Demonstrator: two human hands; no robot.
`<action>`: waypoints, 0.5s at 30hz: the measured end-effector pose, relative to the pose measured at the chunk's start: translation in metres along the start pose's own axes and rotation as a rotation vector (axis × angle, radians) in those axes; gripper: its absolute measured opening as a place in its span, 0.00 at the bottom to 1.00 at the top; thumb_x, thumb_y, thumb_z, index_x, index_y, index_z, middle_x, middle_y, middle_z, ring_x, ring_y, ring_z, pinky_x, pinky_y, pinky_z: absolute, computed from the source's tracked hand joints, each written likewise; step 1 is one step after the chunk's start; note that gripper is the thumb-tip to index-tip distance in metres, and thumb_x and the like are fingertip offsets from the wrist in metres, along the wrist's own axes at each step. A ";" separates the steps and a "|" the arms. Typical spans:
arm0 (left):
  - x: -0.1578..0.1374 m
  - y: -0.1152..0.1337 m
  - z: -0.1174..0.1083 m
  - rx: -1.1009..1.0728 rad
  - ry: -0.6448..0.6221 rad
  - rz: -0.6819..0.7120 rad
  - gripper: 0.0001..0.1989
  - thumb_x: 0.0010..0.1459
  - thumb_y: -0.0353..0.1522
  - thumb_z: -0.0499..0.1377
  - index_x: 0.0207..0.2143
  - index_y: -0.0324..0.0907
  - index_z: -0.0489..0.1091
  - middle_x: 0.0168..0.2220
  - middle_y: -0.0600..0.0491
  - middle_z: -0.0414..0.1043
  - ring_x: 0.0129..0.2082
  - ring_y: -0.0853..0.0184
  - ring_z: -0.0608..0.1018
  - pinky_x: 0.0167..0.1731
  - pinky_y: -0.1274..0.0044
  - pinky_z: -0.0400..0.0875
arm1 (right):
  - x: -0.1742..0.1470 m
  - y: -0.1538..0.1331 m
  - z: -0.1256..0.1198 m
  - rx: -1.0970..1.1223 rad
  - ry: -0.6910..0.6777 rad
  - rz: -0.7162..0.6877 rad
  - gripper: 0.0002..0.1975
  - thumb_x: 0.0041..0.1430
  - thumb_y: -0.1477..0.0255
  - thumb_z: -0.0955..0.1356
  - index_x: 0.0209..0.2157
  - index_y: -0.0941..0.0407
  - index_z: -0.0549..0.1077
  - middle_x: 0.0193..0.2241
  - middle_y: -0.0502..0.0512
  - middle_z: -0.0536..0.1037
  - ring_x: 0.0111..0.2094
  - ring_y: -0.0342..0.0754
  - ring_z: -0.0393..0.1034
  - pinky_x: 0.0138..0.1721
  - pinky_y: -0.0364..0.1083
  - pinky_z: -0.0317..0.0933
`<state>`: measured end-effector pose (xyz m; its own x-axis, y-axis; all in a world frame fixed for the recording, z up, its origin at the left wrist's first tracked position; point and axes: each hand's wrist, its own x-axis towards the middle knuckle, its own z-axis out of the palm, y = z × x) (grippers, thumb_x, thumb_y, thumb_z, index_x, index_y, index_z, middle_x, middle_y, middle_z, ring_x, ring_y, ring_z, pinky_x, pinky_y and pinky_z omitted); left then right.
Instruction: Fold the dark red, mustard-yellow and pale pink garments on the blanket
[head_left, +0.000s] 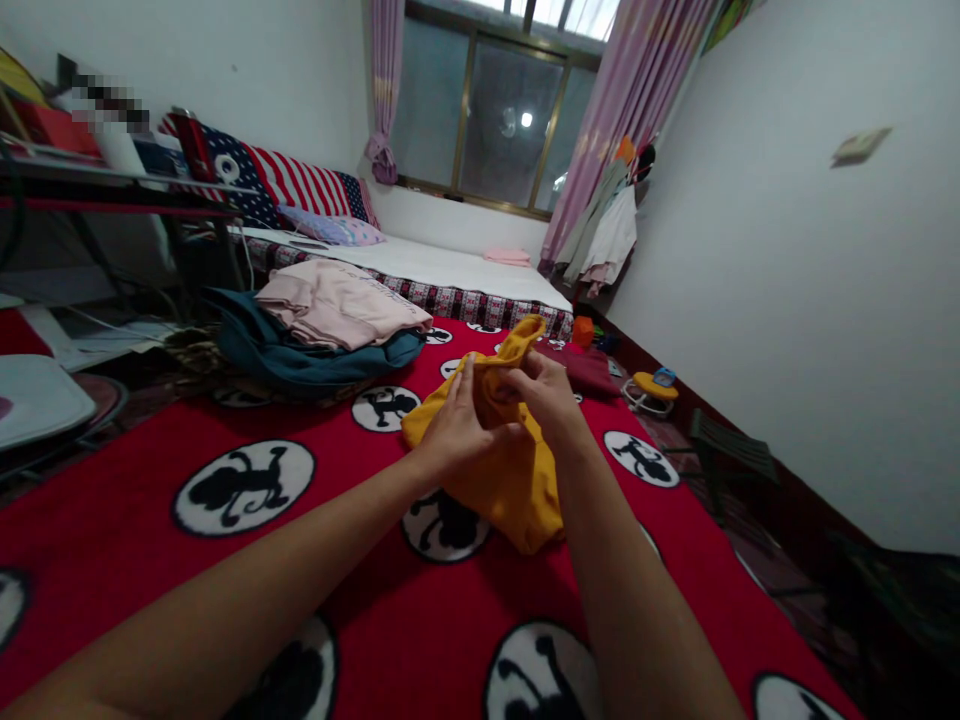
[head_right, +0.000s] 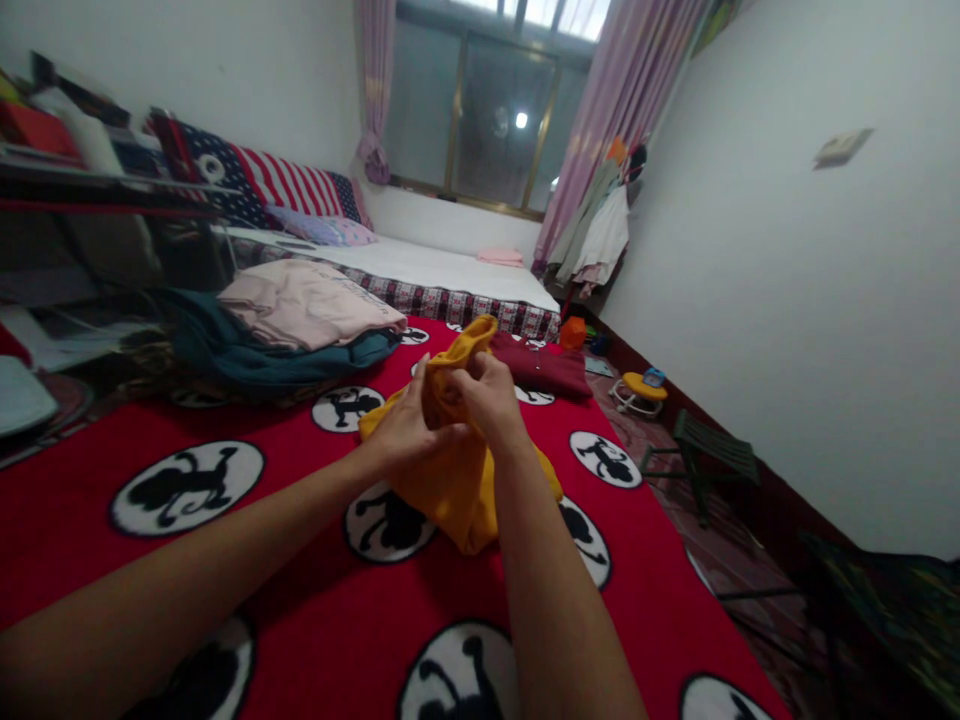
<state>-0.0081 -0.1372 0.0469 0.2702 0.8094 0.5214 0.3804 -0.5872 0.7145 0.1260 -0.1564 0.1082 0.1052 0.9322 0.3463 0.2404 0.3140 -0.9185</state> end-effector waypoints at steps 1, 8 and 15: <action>0.001 -0.003 0.001 -0.035 0.025 -0.016 0.41 0.44 0.43 0.68 0.59 0.41 0.60 0.59 0.40 0.64 0.58 0.50 0.68 0.55 0.63 0.65 | -0.004 -0.009 0.008 0.085 -0.093 -0.006 0.13 0.46 0.63 0.72 0.32 0.56 0.72 0.28 0.50 0.78 0.26 0.44 0.73 0.27 0.41 0.66; 0.022 -0.048 -0.017 -0.410 0.302 -0.275 0.18 0.47 0.26 0.55 0.43 0.38 0.69 0.44 0.48 0.76 0.44 0.60 0.77 0.44 0.72 0.73 | 0.005 0.019 -0.019 -0.101 0.111 -0.017 0.17 0.51 0.58 0.69 0.35 0.58 0.72 0.37 0.58 0.80 0.38 0.48 0.75 0.39 0.45 0.68; 0.042 -0.072 -0.063 -0.053 0.309 -0.230 0.18 0.44 0.26 0.56 0.41 0.40 0.71 0.42 0.48 0.77 0.45 0.57 0.77 0.43 0.73 0.72 | 0.005 0.089 -0.025 -0.786 0.021 0.099 0.47 0.45 0.68 0.73 0.65 0.60 0.53 0.63 0.67 0.60 0.63 0.56 0.55 0.60 0.52 0.52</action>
<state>-0.0800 -0.0609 0.0466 -0.0990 0.8851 0.4548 0.3518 -0.3964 0.8480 0.1717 -0.1287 0.0331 0.1777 0.9432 0.2807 0.8391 0.0038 -0.5440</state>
